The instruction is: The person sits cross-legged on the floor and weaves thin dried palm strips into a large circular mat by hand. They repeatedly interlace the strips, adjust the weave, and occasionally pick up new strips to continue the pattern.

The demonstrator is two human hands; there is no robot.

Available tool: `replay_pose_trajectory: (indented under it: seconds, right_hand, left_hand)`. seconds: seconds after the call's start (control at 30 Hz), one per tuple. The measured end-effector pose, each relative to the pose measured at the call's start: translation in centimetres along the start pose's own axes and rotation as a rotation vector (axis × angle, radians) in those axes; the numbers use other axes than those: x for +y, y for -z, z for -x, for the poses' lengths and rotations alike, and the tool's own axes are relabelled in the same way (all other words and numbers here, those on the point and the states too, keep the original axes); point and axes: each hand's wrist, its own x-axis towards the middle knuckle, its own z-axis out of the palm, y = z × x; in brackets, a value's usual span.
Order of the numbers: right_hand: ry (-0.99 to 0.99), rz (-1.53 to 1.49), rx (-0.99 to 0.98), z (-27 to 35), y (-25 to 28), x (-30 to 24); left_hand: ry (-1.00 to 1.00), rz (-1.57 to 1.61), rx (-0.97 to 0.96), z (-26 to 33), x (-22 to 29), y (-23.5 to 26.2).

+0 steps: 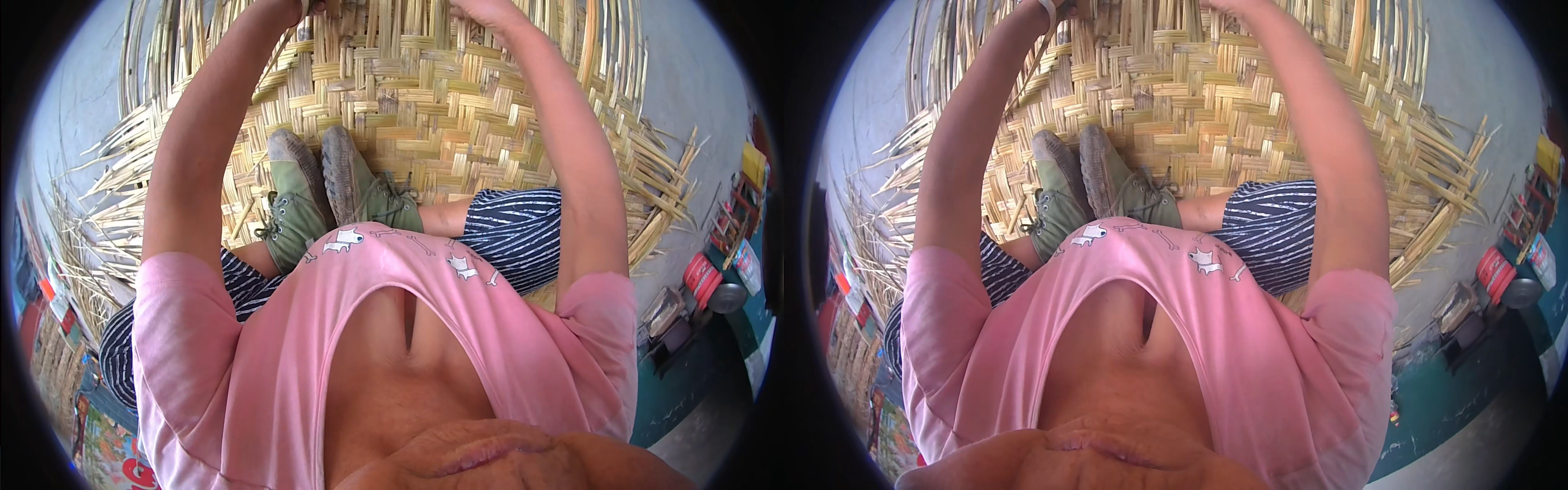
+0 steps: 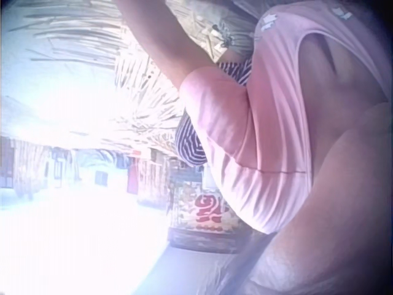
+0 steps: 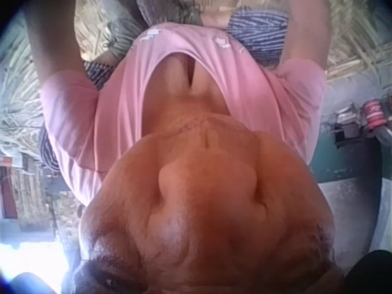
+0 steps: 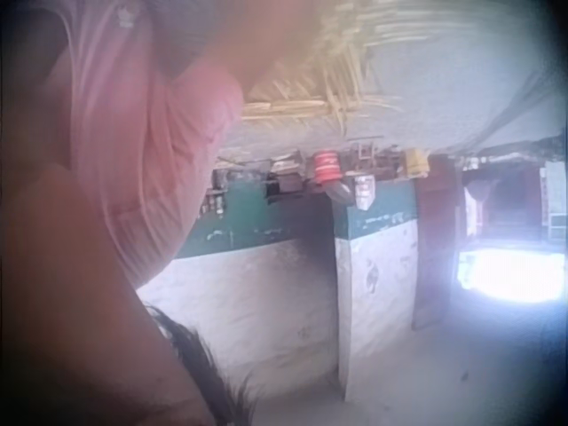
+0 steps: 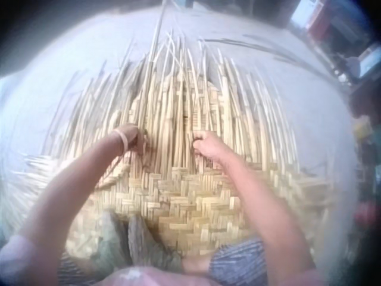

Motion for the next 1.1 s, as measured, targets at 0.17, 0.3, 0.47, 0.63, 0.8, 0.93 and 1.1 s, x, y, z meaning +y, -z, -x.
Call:
replay_pose_trajectory:
  seconds: [0.17,0.3,0.47,0.63,0.8,0.93,1.1]
  right_hand:
    - [-0.078,-0.086,0.102,0.2,-0.4,-2.6]
    - [-0.184,0.047,0.086,-1.7,-1.1,-2.5]
    - [-0.254,-0.381,0.009,-3.2,-0.8,0.6]
    - [-0.229,-0.377,-0.067,-3.8,-1.0,1.9]
    - [-0.173,-0.202,0.035,-2.5,-2.1,-0.4]
    - [-0.238,-0.083,-0.075,-4.1,-1.3,0.7]
    - [-0.107,-0.023,0.045,-4.2,-2.2,1.0]
  left_hand:
    - [-0.064,0.004,-0.009,0.2,0.9,-0.1]
    - [-0.129,0.007,0.013,1.7,0.9,-0.6]
    - [-0.257,-0.037,0.109,2.2,1.3,-3.1]
    - [-0.258,-0.032,0.153,3.0,1.7,-3.9]
    - [-0.188,0.123,0.048,2.6,1.1,-1.9]
    - [-0.159,0.182,0.004,2.5,1.2,-1.1]
    - [-0.134,0.218,-0.028,3.0,1.2,-1.8]
